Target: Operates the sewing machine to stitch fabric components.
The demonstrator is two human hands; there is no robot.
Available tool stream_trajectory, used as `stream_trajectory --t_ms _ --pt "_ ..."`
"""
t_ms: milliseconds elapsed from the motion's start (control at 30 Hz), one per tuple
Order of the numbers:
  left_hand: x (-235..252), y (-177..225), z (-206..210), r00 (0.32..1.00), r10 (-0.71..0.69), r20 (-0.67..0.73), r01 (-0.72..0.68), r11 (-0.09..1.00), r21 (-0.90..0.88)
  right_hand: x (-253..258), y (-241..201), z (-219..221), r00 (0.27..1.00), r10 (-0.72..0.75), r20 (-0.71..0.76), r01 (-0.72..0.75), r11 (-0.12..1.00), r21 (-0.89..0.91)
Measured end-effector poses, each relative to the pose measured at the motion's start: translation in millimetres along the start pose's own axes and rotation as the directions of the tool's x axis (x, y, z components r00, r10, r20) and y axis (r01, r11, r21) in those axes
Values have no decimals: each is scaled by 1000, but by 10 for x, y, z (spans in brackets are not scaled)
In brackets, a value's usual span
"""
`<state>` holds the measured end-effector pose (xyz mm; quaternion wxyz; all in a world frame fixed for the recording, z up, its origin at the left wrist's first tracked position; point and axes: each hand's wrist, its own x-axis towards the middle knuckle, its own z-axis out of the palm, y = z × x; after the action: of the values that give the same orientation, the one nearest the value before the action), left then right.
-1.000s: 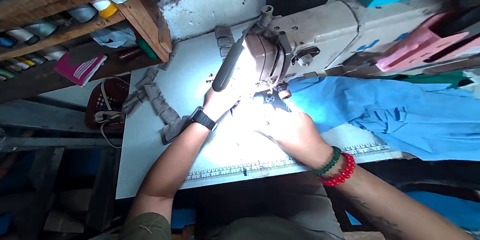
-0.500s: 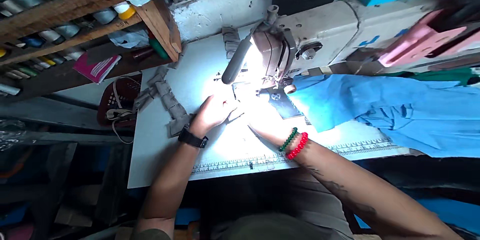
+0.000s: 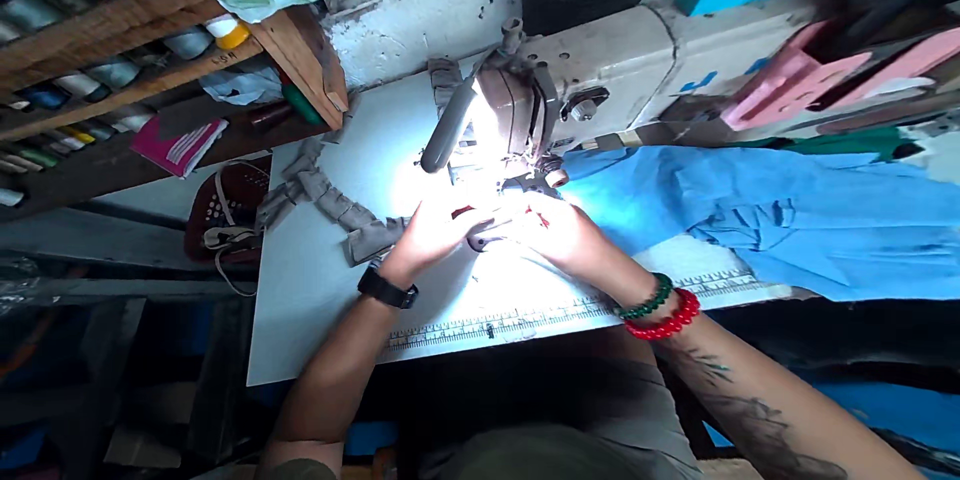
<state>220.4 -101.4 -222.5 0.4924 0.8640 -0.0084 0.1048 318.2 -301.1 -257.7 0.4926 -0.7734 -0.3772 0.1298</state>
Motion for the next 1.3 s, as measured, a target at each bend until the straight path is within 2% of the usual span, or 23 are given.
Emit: stream_trajectory --t_ms 133,300,400,433,500,533,600,667,767,867,900,967,1100,1233,1300 --pt "14 15 97 998 47 -40 -45 998 55 -4 -13 -17 1000 17 -2 -16 998 63" --pt "-43 -16 68 993 108 -54 -108 994 12 39 34 -6 998 64 -3 -64 991 122" --pt "-92 2 30 996 85 -39 -87 995 -51 59 -10 31 996 67 57 -77 974 215" --pt "-98 48 -1 999 38 -15 -39 997 -62 68 -19 55 996 66 65 -80 966 246" --pt "-82 118 -111 981 -155 114 158 987 -14 76 -41 70 994 82 74 -100 947 305" --pt "-57 121 -135 944 -269 193 273 962 3 71 -53 76 992 94 85 -117 937 330" --pt "-10 90 -104 871 -382 309 422 904 -72 66 -81 88 987 115 111 -149 914 377" --pt "18 66 -66 852 -409 328 465 878 -113 80 -92 91 982 142 126 -180 907 380" --pt "42 48 -6 887 -398 236 424 903 -71 92 -80 88 967 201 156 -245 900 361" --pt "88 -8 53 931 -324 169 305 943 133 107 -61 31 956 219 195 -262 936 234" --pt "122 -64 78 942 -295 160 264 946 190 105 -43 -5 959 209 193 -236 963 128" --pt "201 -152 132 945 -307 114 267 923 276 53 -15 -77 977 174 126 -160 981 -113" --pt "336 -180 191 935 -354 0 331 872 360 -130 0 -16 999 46 24 -31 896 -442" --pt "388 -111 159 949 -315 -10 290 861 417 -185 58 63 996 -94 -3 74 806 -588" --pt "452 -274 173 960 -280 -3 250 854 457 -184 80 76 992 -125 5 100 767 -634"
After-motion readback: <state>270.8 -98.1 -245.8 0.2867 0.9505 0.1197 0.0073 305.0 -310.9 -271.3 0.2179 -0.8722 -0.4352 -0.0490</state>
